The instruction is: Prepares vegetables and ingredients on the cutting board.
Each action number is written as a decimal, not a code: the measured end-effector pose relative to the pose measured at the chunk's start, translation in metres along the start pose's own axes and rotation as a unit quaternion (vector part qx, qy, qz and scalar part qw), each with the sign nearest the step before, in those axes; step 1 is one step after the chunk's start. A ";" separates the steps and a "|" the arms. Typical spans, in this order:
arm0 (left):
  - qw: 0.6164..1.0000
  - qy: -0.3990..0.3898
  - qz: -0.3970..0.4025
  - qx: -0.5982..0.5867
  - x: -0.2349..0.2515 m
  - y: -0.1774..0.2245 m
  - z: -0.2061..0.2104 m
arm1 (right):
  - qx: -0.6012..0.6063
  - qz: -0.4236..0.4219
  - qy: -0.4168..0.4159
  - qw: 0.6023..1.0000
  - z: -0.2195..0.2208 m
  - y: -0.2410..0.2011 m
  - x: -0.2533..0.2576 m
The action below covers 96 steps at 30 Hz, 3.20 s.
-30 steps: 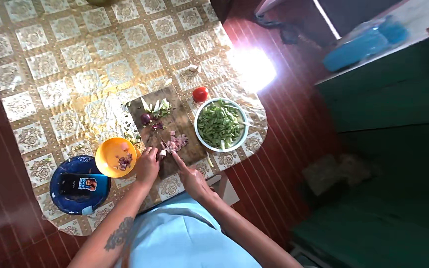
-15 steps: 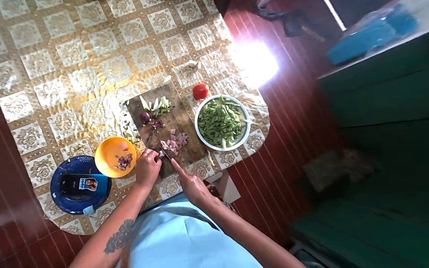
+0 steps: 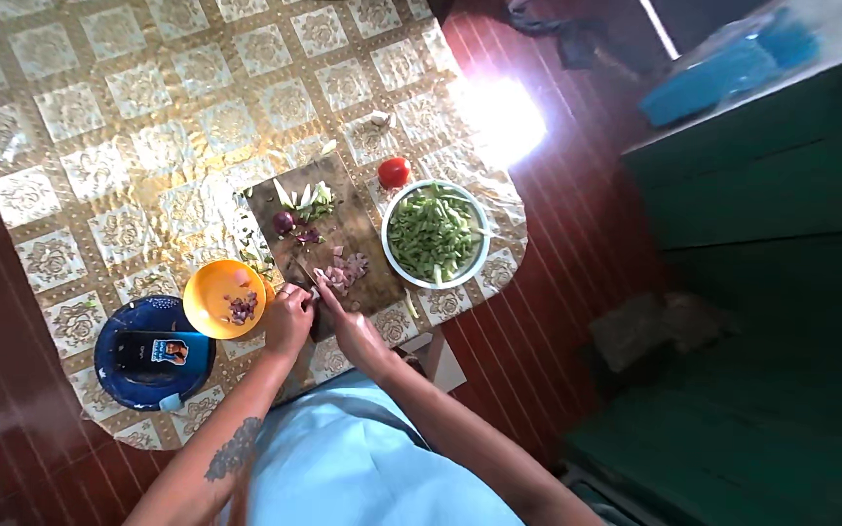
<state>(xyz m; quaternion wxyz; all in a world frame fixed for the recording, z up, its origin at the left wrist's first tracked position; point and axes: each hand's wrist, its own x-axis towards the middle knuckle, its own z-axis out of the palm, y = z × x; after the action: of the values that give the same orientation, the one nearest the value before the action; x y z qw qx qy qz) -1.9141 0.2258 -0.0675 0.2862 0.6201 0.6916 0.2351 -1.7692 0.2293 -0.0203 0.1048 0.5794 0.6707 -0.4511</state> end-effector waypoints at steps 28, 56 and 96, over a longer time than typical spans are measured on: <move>0.999 -0.023 -0.034 -0.027 0.001 -0.002 -0.008 | -0.025 0.003 -0.002 1.000 0.017 0.007 -0.017; 0.999 0.019 0.014 -0.037 -0.008 -0.009 -0.002 | -0.061 0.009 -0.050 0.997 -0.005 -0.008 -0.020; 0.984 -0.095 -0.153 0.009 0.012 0.030 -0.013 | 0.006 -0.091 0.022 0.996 -0.052 0.044 -0.048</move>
<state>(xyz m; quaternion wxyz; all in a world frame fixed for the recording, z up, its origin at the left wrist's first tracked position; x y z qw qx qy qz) -1.9023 0.2419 -0.0391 0.3775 0.5288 0.7503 0.1223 -1.6962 0.2308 0.0195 0.0449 0.5264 0.7200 -0.4500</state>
